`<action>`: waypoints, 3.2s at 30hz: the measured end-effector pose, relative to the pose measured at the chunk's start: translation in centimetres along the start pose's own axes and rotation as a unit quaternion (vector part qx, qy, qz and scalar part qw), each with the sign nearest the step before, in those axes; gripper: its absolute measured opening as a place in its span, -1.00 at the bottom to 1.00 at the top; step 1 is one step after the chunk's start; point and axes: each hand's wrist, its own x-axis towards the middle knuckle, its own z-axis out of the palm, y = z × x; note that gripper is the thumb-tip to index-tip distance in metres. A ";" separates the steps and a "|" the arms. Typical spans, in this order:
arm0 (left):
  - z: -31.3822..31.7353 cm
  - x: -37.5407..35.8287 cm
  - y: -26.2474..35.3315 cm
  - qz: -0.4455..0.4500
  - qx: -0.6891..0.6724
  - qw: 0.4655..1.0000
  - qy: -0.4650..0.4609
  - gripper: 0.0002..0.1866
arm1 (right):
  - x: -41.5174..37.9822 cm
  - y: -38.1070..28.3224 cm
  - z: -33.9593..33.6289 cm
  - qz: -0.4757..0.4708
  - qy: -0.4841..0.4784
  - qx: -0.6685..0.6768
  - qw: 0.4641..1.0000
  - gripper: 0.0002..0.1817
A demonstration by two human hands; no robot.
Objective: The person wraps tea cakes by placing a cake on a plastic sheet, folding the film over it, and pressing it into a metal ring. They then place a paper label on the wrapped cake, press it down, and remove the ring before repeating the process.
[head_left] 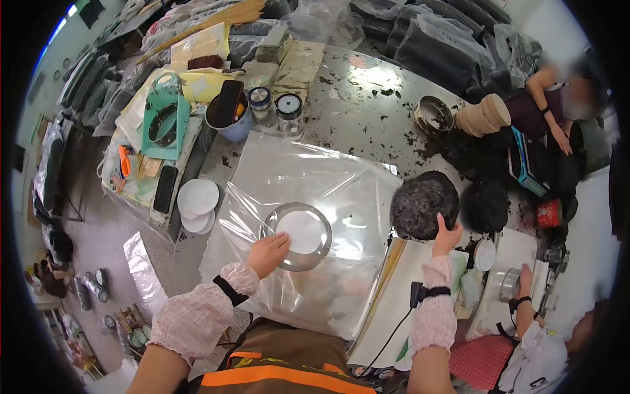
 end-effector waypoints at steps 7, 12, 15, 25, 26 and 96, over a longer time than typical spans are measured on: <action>-5.3 3.8 3.2 -0.236 -0.619 0.734 0.148 -0.20 | -18.9 -13.7 1.3 -0.049 -0.259 0.207 0.942 -0.24; -5.7 2.9 0.3 -0.238 -0.471 0.826 0.198 -0.27 | -27.7 -19.9 4.6 0.014 -0.350 0.258 0.900 -0.39; -3.0 1.1 -0.6 -0.270 -0.390 0.857 0.199 -0.27 | -30.3 -18.4 5.6 -0.078 -0.334 0.101 0.934 -0.34; -4.9 3.8 -0.6 -0.097 -0.017 0.994 -0.040 0.32 | -27.1 -23.4 6.8 -0.329 -0.436 -0.238 0.803 0.37; -2.8 4.6 -0.8 -0.060 0.064 0.992 -0.094 0.37 | -28.2 -22.3 8.9 -0.348 -0.444 -0.307 0.766 0.41; -2.1 14.7 -5.3 -0.182 -0.748 0.636 -0.049 -0.34 | -11.4 -16.5 -0.6 0.269 -0.473 0.400 0.737 -0.46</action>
